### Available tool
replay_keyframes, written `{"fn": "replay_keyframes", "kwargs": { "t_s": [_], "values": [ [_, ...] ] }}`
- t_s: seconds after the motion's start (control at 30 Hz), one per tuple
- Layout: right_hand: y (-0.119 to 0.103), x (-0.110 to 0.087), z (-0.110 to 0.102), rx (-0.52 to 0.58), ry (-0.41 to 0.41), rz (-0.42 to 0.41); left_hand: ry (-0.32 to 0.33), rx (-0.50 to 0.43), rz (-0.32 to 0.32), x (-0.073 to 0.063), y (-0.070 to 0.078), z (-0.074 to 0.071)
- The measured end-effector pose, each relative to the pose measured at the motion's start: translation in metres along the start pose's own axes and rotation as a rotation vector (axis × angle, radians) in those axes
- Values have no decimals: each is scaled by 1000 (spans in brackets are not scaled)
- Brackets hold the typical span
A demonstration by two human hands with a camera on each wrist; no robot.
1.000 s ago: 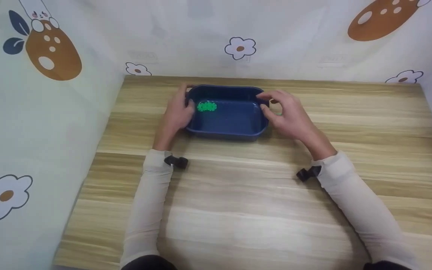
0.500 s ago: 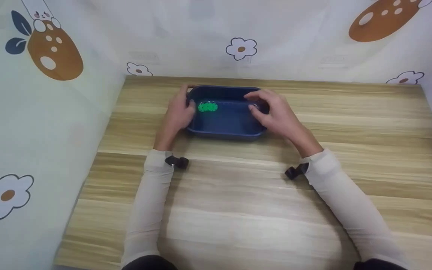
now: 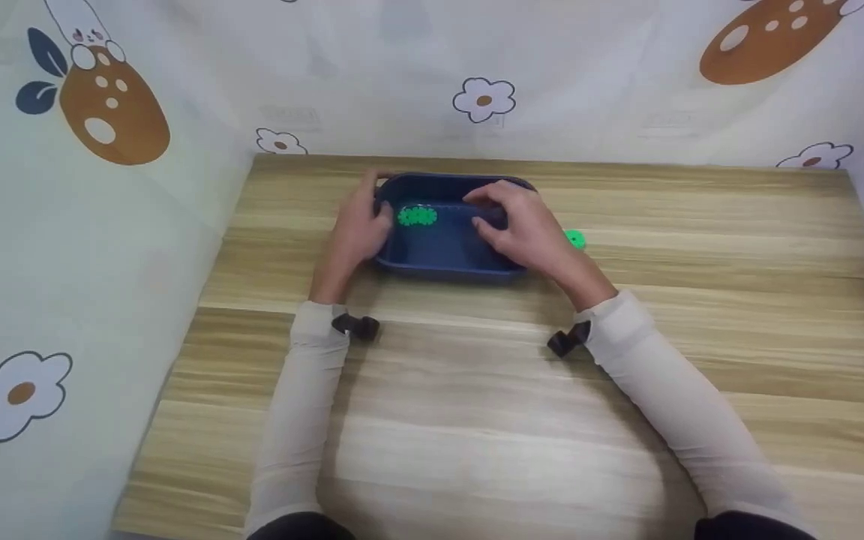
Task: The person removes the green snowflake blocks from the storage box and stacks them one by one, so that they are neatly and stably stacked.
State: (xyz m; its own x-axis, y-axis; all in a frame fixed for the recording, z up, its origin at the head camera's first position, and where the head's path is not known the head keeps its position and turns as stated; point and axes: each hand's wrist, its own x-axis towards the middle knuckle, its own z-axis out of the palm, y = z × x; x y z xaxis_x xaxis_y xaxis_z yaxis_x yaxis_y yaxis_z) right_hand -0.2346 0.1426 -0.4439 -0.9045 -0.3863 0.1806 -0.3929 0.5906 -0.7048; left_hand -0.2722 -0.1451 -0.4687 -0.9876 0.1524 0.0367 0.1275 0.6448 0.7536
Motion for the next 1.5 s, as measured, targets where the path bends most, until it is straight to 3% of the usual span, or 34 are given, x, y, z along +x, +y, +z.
{"fn": "replay_keyframes", "kwargs": {
  "t_s": [0.6,0.9,1.23,1.5],
  "values": [
    [-15,30,29,-72,-97,-25,23,-9,48,2,-9,5],
    [-16,42,44,-93,-152,4,11,-24,25,1,-7,4],
    [-19,52,50,-170,-277,50,-3,-15,1,1,-6,0],
    [-10,59,58,-229,-271,-11,12,-23,41,2,-4,1]
  ]
}}
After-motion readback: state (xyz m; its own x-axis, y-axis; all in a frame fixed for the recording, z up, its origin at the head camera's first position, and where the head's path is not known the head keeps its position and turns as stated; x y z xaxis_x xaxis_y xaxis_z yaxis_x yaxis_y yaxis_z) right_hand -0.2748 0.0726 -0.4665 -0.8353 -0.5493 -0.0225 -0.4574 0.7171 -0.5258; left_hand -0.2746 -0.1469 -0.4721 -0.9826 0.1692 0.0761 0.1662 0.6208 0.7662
